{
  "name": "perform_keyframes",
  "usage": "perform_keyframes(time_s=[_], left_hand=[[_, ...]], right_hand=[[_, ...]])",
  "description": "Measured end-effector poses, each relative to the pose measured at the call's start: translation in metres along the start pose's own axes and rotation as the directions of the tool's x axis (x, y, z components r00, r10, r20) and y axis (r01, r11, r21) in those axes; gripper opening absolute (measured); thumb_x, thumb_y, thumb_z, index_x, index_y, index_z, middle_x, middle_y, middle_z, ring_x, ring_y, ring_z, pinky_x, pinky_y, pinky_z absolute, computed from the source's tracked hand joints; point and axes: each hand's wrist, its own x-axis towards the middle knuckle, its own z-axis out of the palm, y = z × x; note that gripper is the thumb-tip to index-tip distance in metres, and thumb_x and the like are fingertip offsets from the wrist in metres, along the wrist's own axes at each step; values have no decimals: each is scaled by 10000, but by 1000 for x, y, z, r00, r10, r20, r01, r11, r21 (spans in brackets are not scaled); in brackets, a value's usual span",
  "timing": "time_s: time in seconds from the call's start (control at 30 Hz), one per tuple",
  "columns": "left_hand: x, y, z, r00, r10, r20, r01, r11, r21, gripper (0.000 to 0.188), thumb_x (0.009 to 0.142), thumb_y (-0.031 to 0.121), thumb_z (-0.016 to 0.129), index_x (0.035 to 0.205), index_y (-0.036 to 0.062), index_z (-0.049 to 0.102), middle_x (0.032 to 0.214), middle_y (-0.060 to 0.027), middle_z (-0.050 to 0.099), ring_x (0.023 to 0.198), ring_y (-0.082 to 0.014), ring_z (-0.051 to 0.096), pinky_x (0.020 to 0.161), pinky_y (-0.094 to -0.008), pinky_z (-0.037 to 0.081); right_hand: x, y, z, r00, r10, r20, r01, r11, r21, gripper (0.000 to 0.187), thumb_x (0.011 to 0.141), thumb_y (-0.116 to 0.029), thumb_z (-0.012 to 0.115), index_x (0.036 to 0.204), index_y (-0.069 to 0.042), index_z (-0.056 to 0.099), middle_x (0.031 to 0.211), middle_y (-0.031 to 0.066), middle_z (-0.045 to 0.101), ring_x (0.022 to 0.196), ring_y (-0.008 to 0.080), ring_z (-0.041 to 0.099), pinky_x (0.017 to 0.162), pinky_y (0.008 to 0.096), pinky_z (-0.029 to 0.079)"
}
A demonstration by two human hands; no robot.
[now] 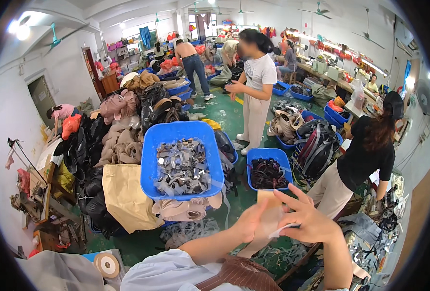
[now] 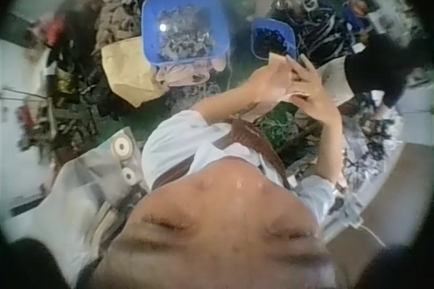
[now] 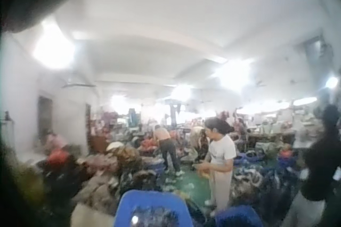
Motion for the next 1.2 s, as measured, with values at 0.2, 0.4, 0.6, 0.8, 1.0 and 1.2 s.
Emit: perform_keyframes(time_s=[0.2,0.4,0.6,0.8,1.0,1.2], left_hand=[[34,82,-59,904,414,-107,-421,906,-51,487,888,433,470,1188,49,471,1048,-82,574,921,-220,578,811,-382,487],[36,131,-40,855,519,22,-506,823,259,497,929,396,414,1259,24,399,1076,-150,562,951,-262,581,847,-402,483],[20,86,-17,940,253,231,-335,819,465,309,967,210,352,1153,-14,455,1039,-144,587,901,-213,604,797,-332,500],[8,55,3,940,99,328,-251,850,463,341,969,224,347,1235,12,375,1044,-132,568,905,-194,588,818,-327,478],[2,53,0,965,95,246,-193,891,412,400,957,276,387,1258,12,372,1037,-116,571,896,-177,586,791,-314,486],[6,50,-5,974,74,213,-143,934,327,471,933,355,435,1254,11,428,1071,-116,579,903,-188,595,795,-322,488]], right_hand=[[-49,1,85,1000,-18,19,14,980,196,159,757,-62,633,908,-95,593,838,61,635,852,241,599,803,345,431],[-349,164,339,322,504,801,-494,812,-312,196,830,-208,513,899,-39,584,777,160,622,685,355,589,628,429,462],[-128,86,136,789,591,165,-609,789,85,299,770,-235,620,970,-13,602,889,159,626,803,260,618,688,355,492],[28,18,-7,907,314,-282,8,656,755,494,814,-43,601,1264,7,403,1154,83,545,991,161,546,860,289,440],[57,3,-15,857,275,-437,-8,853,522,76,759,60,632,789,-3,600,847,58,622,828,119,585,767,259,462],[46,4,0,807,131,-575,138,906,400,149,749,99,602,849,-11,588,926,109,630,856,159,601,779,281,469]])
